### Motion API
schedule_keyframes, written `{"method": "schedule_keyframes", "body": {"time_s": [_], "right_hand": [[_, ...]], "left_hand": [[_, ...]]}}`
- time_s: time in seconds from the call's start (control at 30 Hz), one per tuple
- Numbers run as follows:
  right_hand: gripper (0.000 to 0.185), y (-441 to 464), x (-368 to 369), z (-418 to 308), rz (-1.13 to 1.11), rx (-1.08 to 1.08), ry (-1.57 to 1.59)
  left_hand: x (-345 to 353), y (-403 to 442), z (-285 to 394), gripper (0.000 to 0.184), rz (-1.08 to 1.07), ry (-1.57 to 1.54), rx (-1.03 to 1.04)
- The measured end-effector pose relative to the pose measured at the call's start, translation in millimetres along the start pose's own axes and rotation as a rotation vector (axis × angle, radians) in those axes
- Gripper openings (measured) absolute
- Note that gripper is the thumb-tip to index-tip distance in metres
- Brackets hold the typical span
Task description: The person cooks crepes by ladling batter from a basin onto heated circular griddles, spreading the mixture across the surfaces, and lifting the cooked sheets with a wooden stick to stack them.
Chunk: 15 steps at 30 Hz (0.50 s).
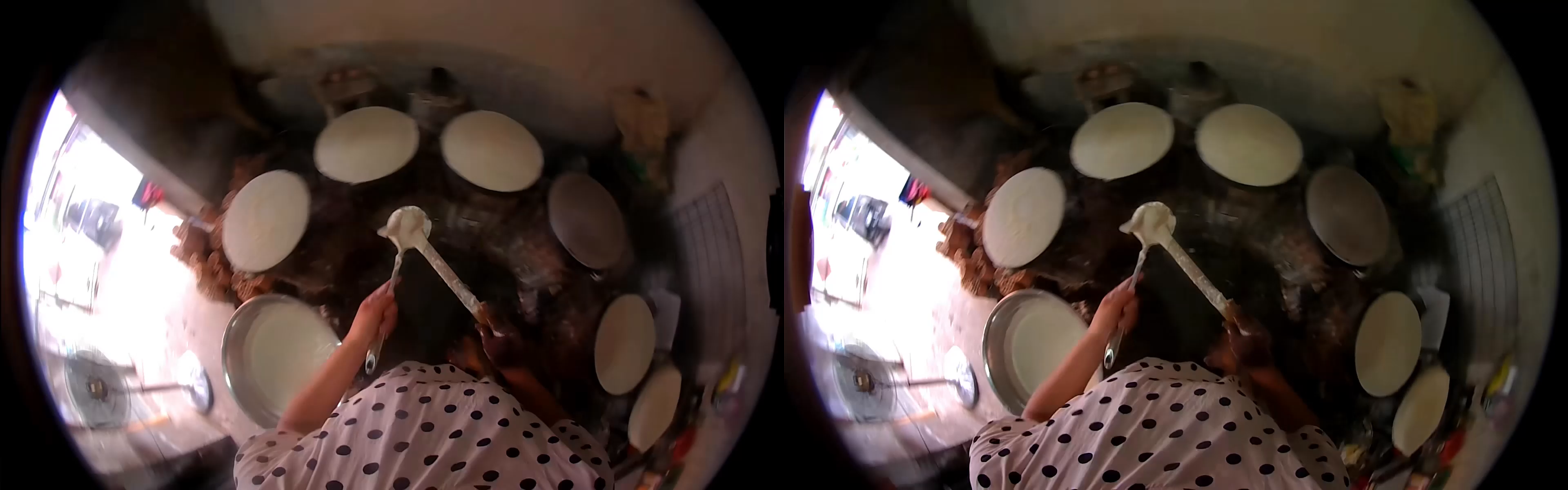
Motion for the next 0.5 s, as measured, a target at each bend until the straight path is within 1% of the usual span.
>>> {"method": "schedule_keyframes", "body": {"time_s": [0.03,0.07,0.1,0.13,0.17,0.2,0.23,0.3,0.33,0.37,0.4,0.43,0.47,0.5], "right_hand": [[0.045,-1,-13,19,0.065,0.038,-0.015],[0.045,-7,-27,38,0.084,0.079,-0.021],[0.041,-11,-36,54,0.029,0.197,-0.055],[0.038,-15,-44,70,-0.024,0.316,-0.083],[0.038,-28,-63,104,0.007,0.346,-0.079],[0.035,-48,-75,131,0.056,0.331,-0.292],[0.035,-81,-74,172,0.086,0.418,-0.427],[0.037,-150,-70,257,0.124,0.611,-0.687],[0.037,-167,-82,291,0.177,0.73,-0.288],[0.037,-171,-98,301,0.205,0.789,-0.082],[0.037,-172,-117,306,0.25,0.851,0.116],[0.038,-141,-171,284,0.287,0.769,-0.13],[0.039,-114,-208,271,0.314,0.682,-0.377],[0.041,-102,-222,281,0.315,0.651,-0.471]], "left_hand": [[1,55,-11,0.042,-0.038,0.006,-0.037],[6,112,-27,0.044,-0.047,-0.494,-0.217],[19,155,-34,0.046,-0.032,-0.984,-0.399],[39,184,-29,0.046,-0.044,-0.962,-0.436],[80,216,-27,0.044,-0.08,-0.769,-0.462],[110,239,-22,0.043,-0.118,-0.584,-0.488],[140,255,-23,0.043,-0.134,-0.572,-0.531],[194,282,-11,0.038,-0.312,0.343,-0.314],[223,297,-12,0.034,-0.327,0.465,-0.318],[245,321,-23,0.034,-0.355,0.47,-0.337],[264,349,-38,0.032,-0.43,0.364,-0.39],[284,377,-56,0.03,-0.501,0.259,-0.442],[295,407,-79,0.022,-0.518,0.151,-0.555],[315,428,-94,0.022,-0.541,0.158,-0.581]]}}
Point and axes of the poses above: each hand's wrist, its own y-axis towards the middle knuckle, its own x-axis out of the palm, z = x × y, the point moved 3 cm from there along y, towards the middle knuckle, and after that the axes turned 11 degrees about -z, right-handed, at the moved point
